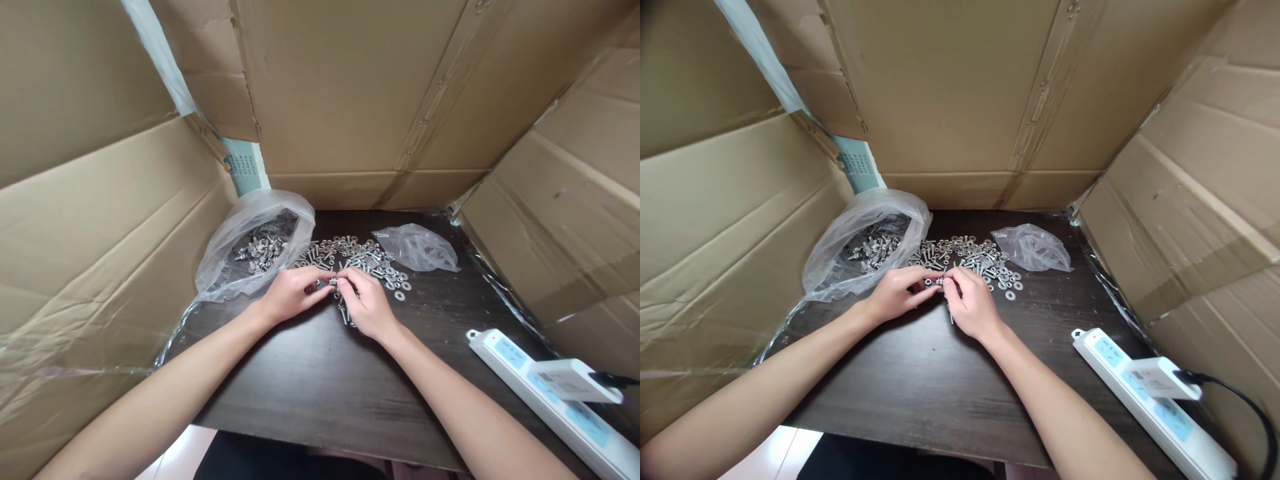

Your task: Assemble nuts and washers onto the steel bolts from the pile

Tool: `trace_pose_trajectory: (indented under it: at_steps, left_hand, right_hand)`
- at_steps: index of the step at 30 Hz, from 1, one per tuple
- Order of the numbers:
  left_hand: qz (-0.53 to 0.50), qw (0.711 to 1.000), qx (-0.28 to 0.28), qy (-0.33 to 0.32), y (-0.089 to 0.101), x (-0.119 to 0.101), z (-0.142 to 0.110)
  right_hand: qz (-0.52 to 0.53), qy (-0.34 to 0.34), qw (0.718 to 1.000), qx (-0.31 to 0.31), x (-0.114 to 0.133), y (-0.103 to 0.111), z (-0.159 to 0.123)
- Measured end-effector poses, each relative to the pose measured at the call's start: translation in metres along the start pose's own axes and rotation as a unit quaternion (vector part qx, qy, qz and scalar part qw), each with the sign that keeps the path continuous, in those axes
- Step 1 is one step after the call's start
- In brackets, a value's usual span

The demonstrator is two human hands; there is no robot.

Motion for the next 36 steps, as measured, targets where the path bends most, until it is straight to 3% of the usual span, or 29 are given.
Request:
trace_pose_trajectory:
  at_steps: [36]
  left_hand:
    - [0.000, 1.000, 0.002, -0.001, -0.0002, -0.0016, 0.0011]
  right_hand:
    - [-0.010, -0.004, 1.000, -0.002, -0.0016, 0.0007, -0.0006]
Point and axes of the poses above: each hand's wrist, its own z-axis towards the middle knuckle, its own y-axis out of the back of the hand, x = y × z, the point moved 7 cm from there along z, towards the middle knuckle, and after that the axes turned 10 degrees about -y, right-handed, at the moved point
